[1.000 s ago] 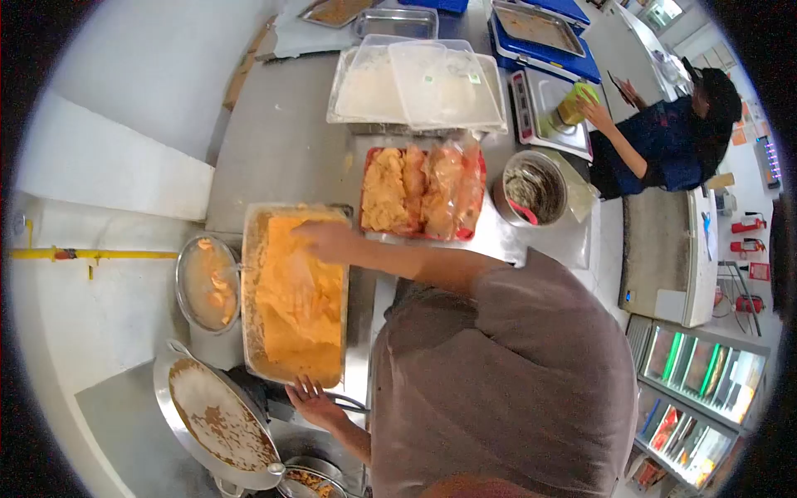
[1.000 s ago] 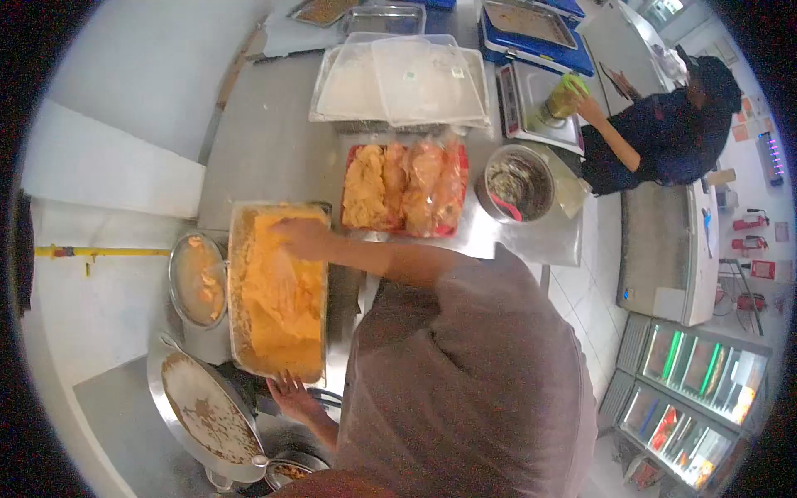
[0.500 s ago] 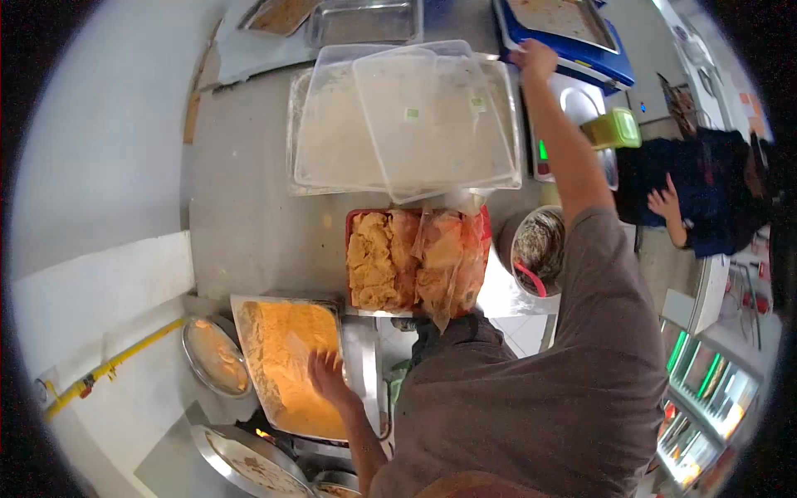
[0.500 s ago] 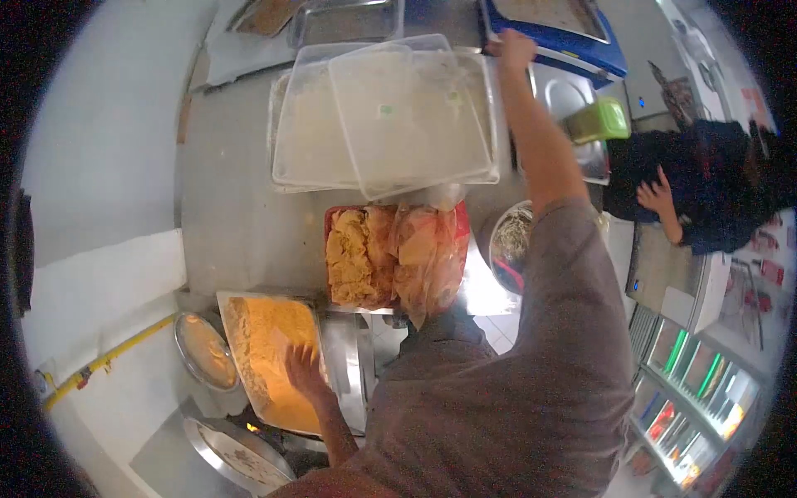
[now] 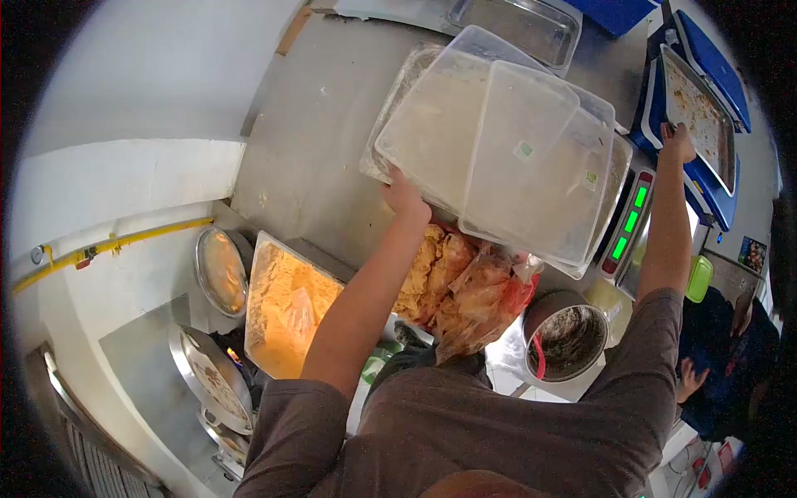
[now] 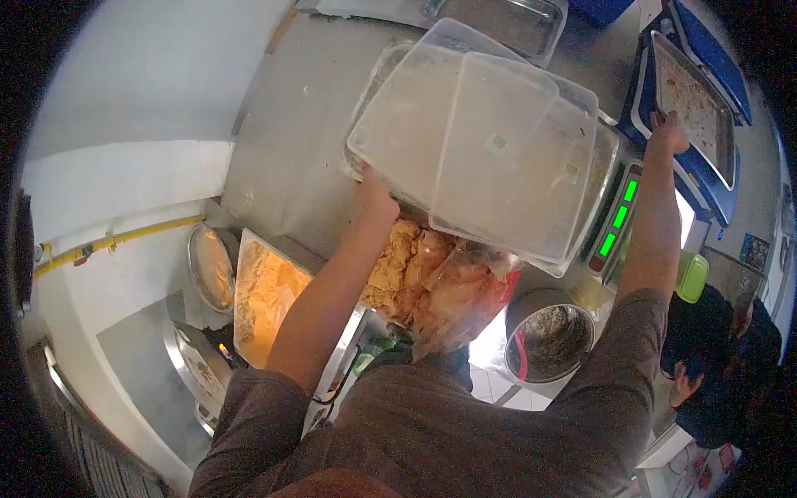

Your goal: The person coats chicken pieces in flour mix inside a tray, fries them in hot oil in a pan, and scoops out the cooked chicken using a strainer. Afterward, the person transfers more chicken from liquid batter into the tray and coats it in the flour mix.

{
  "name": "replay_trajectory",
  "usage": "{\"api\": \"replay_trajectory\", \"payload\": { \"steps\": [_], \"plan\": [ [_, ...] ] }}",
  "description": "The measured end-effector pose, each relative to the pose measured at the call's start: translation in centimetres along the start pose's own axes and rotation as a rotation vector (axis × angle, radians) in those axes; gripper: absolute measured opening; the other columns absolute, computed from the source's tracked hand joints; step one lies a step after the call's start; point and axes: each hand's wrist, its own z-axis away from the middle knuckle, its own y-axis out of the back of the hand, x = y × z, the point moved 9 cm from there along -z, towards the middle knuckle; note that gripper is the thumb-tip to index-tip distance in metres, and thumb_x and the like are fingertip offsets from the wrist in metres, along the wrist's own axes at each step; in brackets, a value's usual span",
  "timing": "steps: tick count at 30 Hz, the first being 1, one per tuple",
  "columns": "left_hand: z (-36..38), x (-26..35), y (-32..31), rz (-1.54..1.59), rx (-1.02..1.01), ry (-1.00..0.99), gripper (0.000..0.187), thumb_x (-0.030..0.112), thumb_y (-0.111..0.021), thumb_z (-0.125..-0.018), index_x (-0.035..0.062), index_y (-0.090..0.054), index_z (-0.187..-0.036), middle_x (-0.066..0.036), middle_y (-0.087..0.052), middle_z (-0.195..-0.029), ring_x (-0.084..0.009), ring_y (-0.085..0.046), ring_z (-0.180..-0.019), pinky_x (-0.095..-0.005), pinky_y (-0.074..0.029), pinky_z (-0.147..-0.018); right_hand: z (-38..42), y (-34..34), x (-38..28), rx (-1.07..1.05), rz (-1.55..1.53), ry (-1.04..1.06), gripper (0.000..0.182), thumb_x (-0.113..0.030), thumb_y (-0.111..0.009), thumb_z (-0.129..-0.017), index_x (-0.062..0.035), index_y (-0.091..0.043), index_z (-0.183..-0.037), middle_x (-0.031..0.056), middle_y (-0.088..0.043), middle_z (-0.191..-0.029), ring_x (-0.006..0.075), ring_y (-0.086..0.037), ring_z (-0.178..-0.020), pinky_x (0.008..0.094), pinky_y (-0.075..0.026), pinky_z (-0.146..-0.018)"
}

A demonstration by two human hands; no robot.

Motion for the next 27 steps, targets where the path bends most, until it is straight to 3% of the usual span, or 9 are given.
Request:
{"api": "replay_trajectory", "payload": {
  "steps": [6,9,13,15,17,19,20,22,27],
  "plan": [
    [-0.8,1.2,-0.4,-0.021,0.068,-0.311,0.054,0.038,-0.046,-0.103,-0.0037,-0.044,-0.138,-0.021,-0.057,-0.131,-0.034,-0.062,-0.109,-0.0394,-0.054,-0.09,-2.5,1.2,1.7,0.081,0.127,0.056,0.038,-0.002,-0.059,-0.08,0.024,-0.042,-0.101,0.032,-0.064,-0.087,0.0412,-0.069,-0.066,0.0464,-0.064,-0.055],
    [2.2,4.2,-0.3,-0.197,0.207,-0.121,0.048,0.032,-0.044,-0.104,-0.0063,-0.048,-0.134,-0.022,-0.061,-0.125,-0.0342,-0.065,-0.104,-0.0383,-0.056,-0.085,0.5,0.9,0.1,-0.054,0.073,0.089,0.034,-0.004,-0.055,-0.081,0.023,-0.043,-0.099,0.0321,-0.064,-0.087,0.0413,-0.069,-0.063,0.0456,-0.063,-0.053],
    [-5.1,5.9,1.0,0.129,0.064,-0.272,0.048,0.033,-0.046,-0.104,-0.0069,-0.051,-0.129,-0.021,-0.063,-0.12,-0.0326,-0.067,-0.1,-0.0407,-0.059,-0.081,6.3,1.9,-2.8,-0.133,0.055,0.203,0.025,-0.006,-0.061,-0.081,0.0167,-0.05,-0.081,0.0259,-0.061,-0.088,0.0369,-0.065,-0.065,0.0455,-0.06,-0.048],
    [-7.8,9.0,3.1,0.065,0.117,-0.249,0.049,0.035,-0.049,-0.103,-0.006,-0.051,-0.13,-0.021,-0.064,-0.12,-0.0324,-0.068,-0.101,-0.0428,-0.06,-0.08,3.7,3.5,-1.8,-0.253,0.449,0.548,0.025,-0.007,-0.056,-0.082,0.0189,-0.055,-0.081,0.0255,-0.064,-0.088,0.0351,-0.066,-0.06,0.0423,-0.059,-0.046],
    [-12.7,12.0,5.8,-0.001,0.088,-0.218,0.052,0.038,-0.048,-0.102,-0.0041,-0.048,-0.134,-0.02,-0.062,-0.124,-0.0335,-0.065,-0.107,-0.0457,-0.059,-0.085,5.2,3.9,-2.4,-0.303,0.513,0.594,0.028,-0.008,-0.053,-0.083,0.0191,-0.058,-0.081,0.0248,-0.065,-0.088,0.0333,-0.066,-0.057,0.0399,-0.057,-0.045],
    [-18.3,15.4,8.8,0.025,-0.067,-0.169,0.057,0.043,-0.044,-0.103,-0.0017,-0.044,-0.138,-0.02,-0.057,-0.131,-0.0352,-0.059,-0.119,-0.0492,-0.054,-0.095,14.6,4.3,-5.9,-0.287,0.245,0.336,0.03,-0.012,-0.051,-0.085,0.0174,-0.059,-0.083,0.0238,-0.065,-0.088,0.0314,-0.064,-0.055,0.0382,-0.054,-0.044],
    [-19.2,16.1,9.0,0.036,-0.145,-0.143,0.06,0.046,-0.042,-0.103,-0.0004,-0.041,-0.141,-0.02,-0.055,-0.135,-0.036,-0.056,-0.125,-0.0509,-0.052,-0.1,16.4,5.0,-6.2,-0.272,0.259,0.263,0.03,-0.016,-0.052,-0.088,0.0113,-0.063,-0.085,0.0214,-0.063,-0.09,0.0295,-0.065,-0.067,0.0402,-0.055,-0.053],
    [-15.0,19.5,10.8,0.1,-0.106,-0.204,0.059,0.048,-0.04,-0.103,0.0041,-0.039,-0.144,-0.018,-0.05,-0.14,-0.036,-0.049,-0.131,-0.053,-0.046,-0.105,19.5,5.6,-8.2,-0.395,0.392,0.619,0.026,-0.018,-0.052,-0.088,0.0059,-0.063,-0.087,0.019,-0.061,-0.09,0.0283,-0.063,-0.076,0.0414,-0.054,-0.058],
    [-11.5,15.3,12.8,0.062,-0.172,-0.125,0.059,0.046,-0.043,-0.103,0.0115,-0.03,-0.149,-0.015,-0.036,-0.146,-0.0338,-0.04,-0.132,-0.0586,-0.044,-0.103,28.5,6.6,-10.3,-0.451,0.352,0.463,0.018,-0.014,-0.053,-0.088,0.0007,-0.055,-0.098,0.0137,-0.058,-0.094,0.0254,-0.059,-0.084,0.0371,-0.05,-0.07]
  ]
}}
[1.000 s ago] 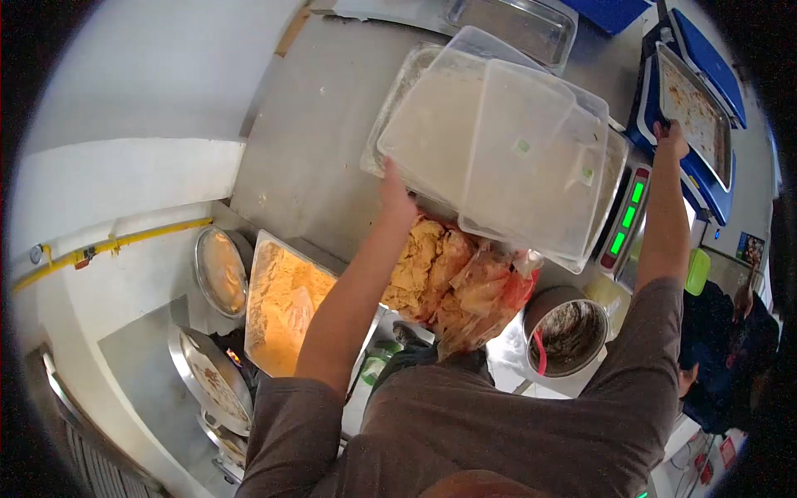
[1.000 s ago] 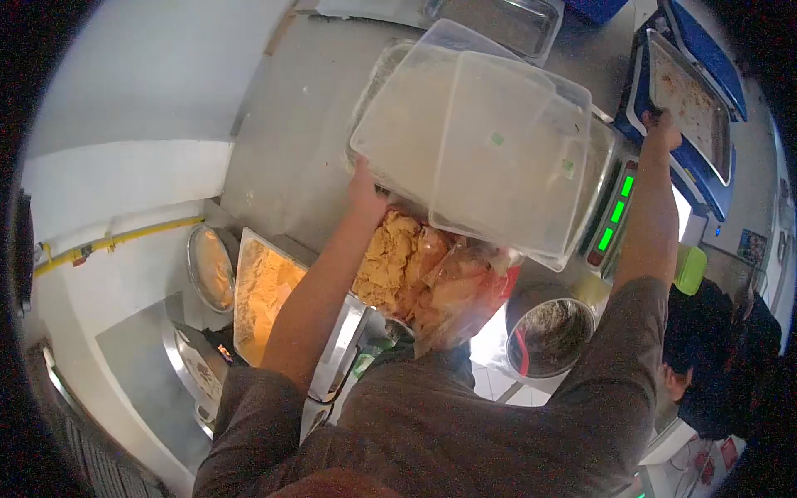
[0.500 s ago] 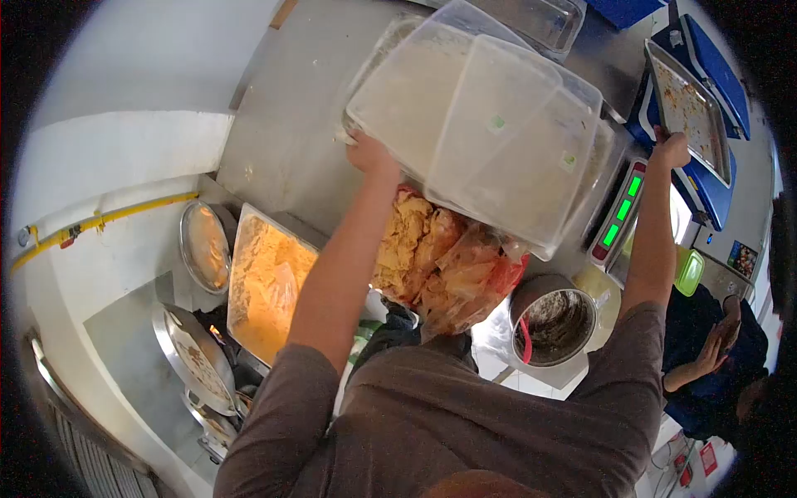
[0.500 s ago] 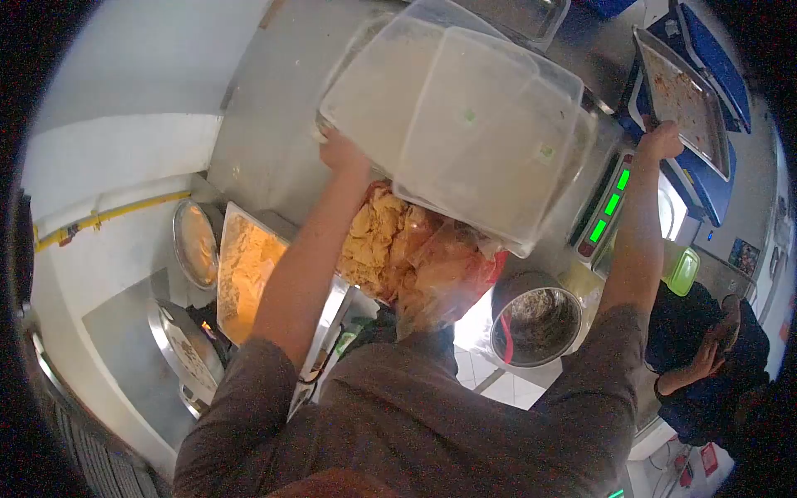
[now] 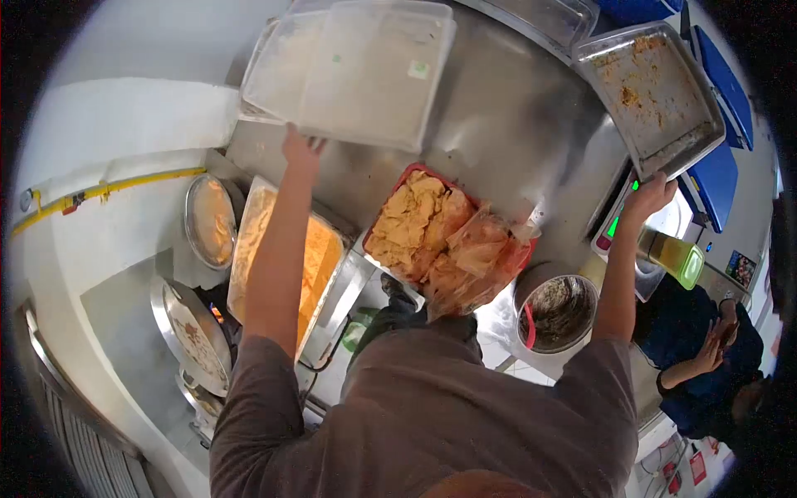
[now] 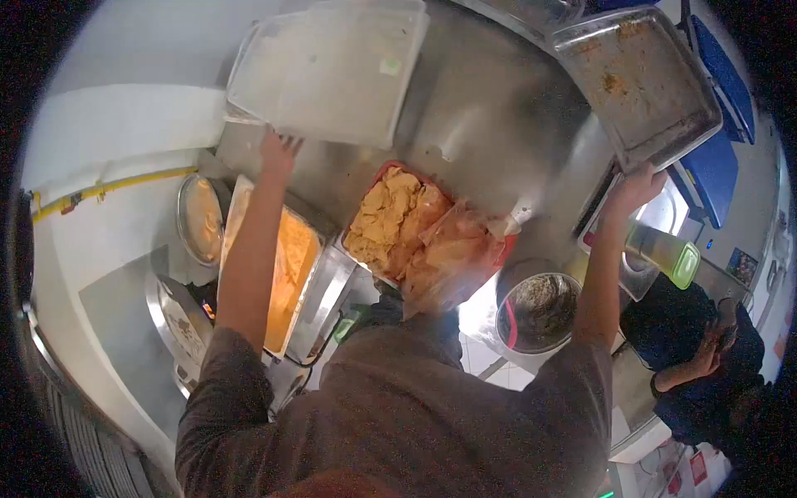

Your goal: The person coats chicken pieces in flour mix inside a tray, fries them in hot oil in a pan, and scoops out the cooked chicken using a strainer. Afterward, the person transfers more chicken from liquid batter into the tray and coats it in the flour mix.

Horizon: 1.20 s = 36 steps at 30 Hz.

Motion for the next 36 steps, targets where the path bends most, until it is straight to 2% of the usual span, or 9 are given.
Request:
{"api": "replay_trajectory", "payload": {
  "steps": [7,9,13,17,21,24,31,33,36],
  "plan": [
    [-5.2,-0.6,-3.7,0.101,-0.092,0.063,0.045,0.033,-0.054,-0.101,0.0064,-0.044,-0.135,-0.016,-0.051,-0.13,-0.0335,-0.051,-0.122,-0.0548,-0.05,-0.092,7.0,1.6,-5.3,-0.292,0.292,0.012,0.032,-0.012,-0.05,-0.086,0.0052,-0.057,-0.113,0.011,-0.059,-0.098,0.0214,-0.055,-0.088,0.0343,-0.046,-0.083],
    [-6.9,-0.2,-3.3,0.072,-0.075,0.059,0.047,0.034,-0.053,-0.101,0.0055,-0.043,-0.136,-0.016,-0.051,-0.131,-0.0336,-0.05,-0.124,-0.0536,-0.049,-0.094,9.8,2.3,-5.0,-0.246,0.255,-0.233,0.04,-0.012,-0.052,-0.086,0.0051,-0.057,-0.121,0.0121,-0.059,-0.101,0.0228,-0.055,-0.09,0.0347,-0.044,-0.089],
    [-8.4,-0.3,-2.4,0.032,-0.059,0.042,0.051,0.035,-0.053,-0.101,0.0036,-0.041,-0.139,-0.017,-0.05,-0.135,-0.0339,-0.049,-0.126,-0.0512,-0.048,-0.097,11.5,2.2,0.0,-0.394,0.326,-0.075,0.059,-0.015,-0.054,-0.085,0.0034,-0.047,-0.141,0.0153,-0.058,-0.113,0.0221,-0.057,-0.085,0.0328,-0.051,-0.077],
    [-7.4,-0.3,-0.5,0.007,-0.071,0.01,0.055,0.036,-0.053,-0.102,0.0017,-0.039,-0.142,-0.018,-0.049,-0.139,-0.0342,-0.049,-0.129,-0.0489,-0.047,-0.101,14.6,-4.2,0.7,-0.713,0.273,-0.452,0.062,-0.016,-0.053,-0.088,0.0082,-0.04,-0.144,0.0227,-0.054,-0.131,0.0299,-0.055,-0.114,0.0381,-0.043,-0.101],
    [2.6,1.5,1.1,0.025,-0.113,-0.063,0.062,0.038,-0.049,-0.103,0.0042,-0.026,-0.15,-0.019,-0.04,-0.146,-0.0356,-0.045,-0.132,-0.0491,-0.04,-0.11,15.7,-10.7,11.3,-0.834,0.244,-0.319,0.061,-0.015,-0.051,-0.09,0.0073,-0.038,-0.145,0.0219,-0.053,-0.131,0.0292,-0.052,-0.12,0.0381,-0.04,-0.105],
    [11.3,1.7,4.1,0.028,-0.358,-0.262,0.063,0.043,-0.047,-0.104,0.0054,-0.03,-0.15,-0.018,-0.046,-0.14,-0.0324,-0.054,-0.124,-0.0448,-0.047,-0.101,16.5,-13.3,9.9,-0.807,0.123,-0.153,0.011,-0.014,-0.051,-0.095,-0.0054,-0.045,-0.094,-0.0008,-0.04,-0.087,0.0091,-0.04,-0.077,0.0265,-0.039,-0.065],
    [31.8,-2.3,17.8,-0.142,-0.24,-0.262,0.049,0.035,-0.033,-0.109,0.0048,-0.034,-0.147,-0.017,-0.052,-0.136,-0.0296,-0.057,-0.121,-0.0429,-0.047,-0.102,18.9,-15.9,17.8,-0.91,0.38,-0.448,0.025,-0.026,-0.052,-0.101,-0.001,-0.053,-0.103,0.0104,-0.058,-0.105,0.0216,-0.06,-0.099,0.0356,-0.051,-0.095],
    [35.3,-3.6,22.7,-0.217,-0.184,-0.309,0.048,0.034,-0.032,-0.109,0.0042,-0.035,-0.146,-0.018,-0.054,-0.135,-0.0284,-0.058,-0.121,-0.0412,-0.046,-0.102,18.9,-17.1,17.0,-0.958,0.515,-0.315,0.023,-0.024,-0.054,-0.099,-0.0016,-0.056,-0.106,0.0117,-0.06,-0.107,0.0233,-0.06,-0.101,0.0378,-0.05,-0.096],
    [39.7,-6.3,31.5,-0.107,-0.003,-0.291,0.046,0.034,-0.036,-0.108,0.0058,-0.039,-0.145,-0.016,-0.057,-0.131,-0.026,-0.06,-0.117,-0.039,-0.047,-0.099,16.2,-17.1,15.1,-0.968,1.066,0.409,0.024,-0.021,-0.056,-0.096,-0.0025,-0.06,-0.111,0.0136,-0.062,-0.111,0.0258,-0.061,-0.105,0.0411,-0.049,-0.097]
  ]
}}
